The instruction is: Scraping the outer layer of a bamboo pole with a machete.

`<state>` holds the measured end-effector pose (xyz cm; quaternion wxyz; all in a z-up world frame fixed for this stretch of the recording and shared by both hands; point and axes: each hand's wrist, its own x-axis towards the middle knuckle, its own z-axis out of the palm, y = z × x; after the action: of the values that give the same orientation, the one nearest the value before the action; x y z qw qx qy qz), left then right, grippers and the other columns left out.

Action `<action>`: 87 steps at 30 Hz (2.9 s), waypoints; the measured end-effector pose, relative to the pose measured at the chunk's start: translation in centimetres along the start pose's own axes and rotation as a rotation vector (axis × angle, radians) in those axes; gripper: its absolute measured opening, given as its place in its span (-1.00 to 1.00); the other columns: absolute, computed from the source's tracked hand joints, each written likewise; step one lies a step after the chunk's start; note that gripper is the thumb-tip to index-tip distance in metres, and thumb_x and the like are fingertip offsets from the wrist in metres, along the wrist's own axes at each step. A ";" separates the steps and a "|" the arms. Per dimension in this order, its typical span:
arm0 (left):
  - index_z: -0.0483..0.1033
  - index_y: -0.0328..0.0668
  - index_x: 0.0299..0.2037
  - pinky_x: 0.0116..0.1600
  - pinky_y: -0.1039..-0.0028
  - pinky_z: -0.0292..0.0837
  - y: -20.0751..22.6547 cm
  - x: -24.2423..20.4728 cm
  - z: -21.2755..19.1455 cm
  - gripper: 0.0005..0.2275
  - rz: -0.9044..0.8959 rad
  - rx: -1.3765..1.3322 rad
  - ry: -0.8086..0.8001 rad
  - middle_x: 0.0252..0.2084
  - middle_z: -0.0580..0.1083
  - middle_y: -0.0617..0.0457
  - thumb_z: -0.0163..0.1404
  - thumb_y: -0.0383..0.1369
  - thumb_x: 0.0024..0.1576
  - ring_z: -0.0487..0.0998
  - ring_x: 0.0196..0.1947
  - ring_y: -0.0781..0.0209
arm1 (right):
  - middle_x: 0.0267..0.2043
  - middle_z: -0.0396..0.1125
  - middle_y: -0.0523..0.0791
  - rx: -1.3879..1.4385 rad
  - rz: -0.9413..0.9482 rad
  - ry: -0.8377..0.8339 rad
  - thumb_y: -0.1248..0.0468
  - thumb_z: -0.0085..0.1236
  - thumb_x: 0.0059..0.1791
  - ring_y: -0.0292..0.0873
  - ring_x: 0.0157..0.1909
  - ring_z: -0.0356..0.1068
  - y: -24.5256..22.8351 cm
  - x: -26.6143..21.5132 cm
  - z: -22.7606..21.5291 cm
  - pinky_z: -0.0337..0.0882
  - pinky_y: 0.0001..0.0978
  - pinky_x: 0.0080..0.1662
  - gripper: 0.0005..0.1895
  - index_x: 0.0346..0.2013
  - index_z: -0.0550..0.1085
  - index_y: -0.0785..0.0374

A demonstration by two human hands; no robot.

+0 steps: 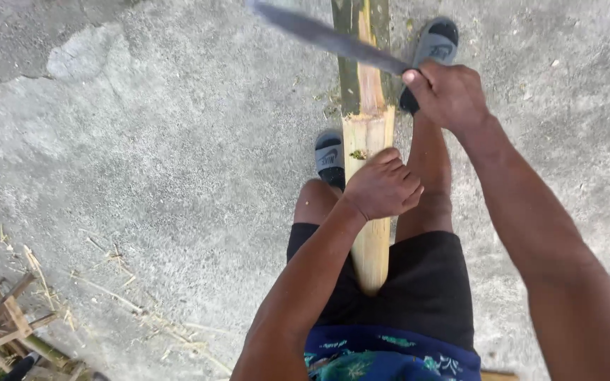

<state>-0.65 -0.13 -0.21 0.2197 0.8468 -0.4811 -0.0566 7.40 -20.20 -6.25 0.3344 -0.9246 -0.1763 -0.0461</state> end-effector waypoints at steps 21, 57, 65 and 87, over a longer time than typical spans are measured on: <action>0.45 -0.09 -0.58 0.16 0.36 0.27 -0.5 0.1 0.1 -0.72 -0.021 -0.027 0.081 -0.57 0.47 0.06 -0.01 -0.22 0.18 0.48 -0.46 0.15 | -0.74 0.11 -0.17 -0.041 0.076 0.024 0.00 -0.05 0.28 -0.19 -0.74 0.16 0.7 -0.4 1.6 0.18 -0.24 -0.63 -0.48 -0.48 0.35 0.20; 0.45 -0.10 -0.58 0.17 0.34 0.30 -0.3 -0.1 0.4 -0.73 -0.032 -0.052 0.079 -0.59 0.44 0.04 0.03 -0.24 0.17 0.49 -0.46 0.13 | -0.73 0.17 -0.02 0.039 0.068 0.005 0.06 0.02 0.22 -0.05 -0.70 0.25 -1.4 -1.3 1.2 0.26 -0.12 -0.56 -0.55 -0.47 0.36 0.27; 0.45 -0.11 -0.57 0.13 0.32 0.31 0.0 -0.2 0.1 -0.73 -0.002 -0.042 0.086 -0.56 0.46 0.03 0.04 -0.24 0.17 0.50 -0.44 0.11 | -0.70 0.19 0.04 0.016 0.134 -0.021 0.04 0.07 0.19 0.06 -0.67 0.27 -0.6 -1.6 1.9 0.27 -0.06 -0.52 -0.53 -0.51 0.36 0.26; 0.50 -0.08 -0.60 0.14 0.32 0.30 -0.4 0.0 1.0 -0.69 -0.039 -0.014 0.015 -0.56 0.49 0.03 0.00 -0.13 0.12 0.52 -0.44 0.11 | -0.54 0.29 0.03 0.135 0.407 0.052 0.02 0.01 0.24 0.05 -0.53 0.37 -3.3 -2.8 1.9 0.32 -0.08 -0.43 -0.57 -0.38 0.38 0.25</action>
<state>-0.62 -0.24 -1.33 0.2282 0.8548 -0.4625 -0.0579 3.50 -17.47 -6.34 0.4024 -0.9152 0.0202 0.0103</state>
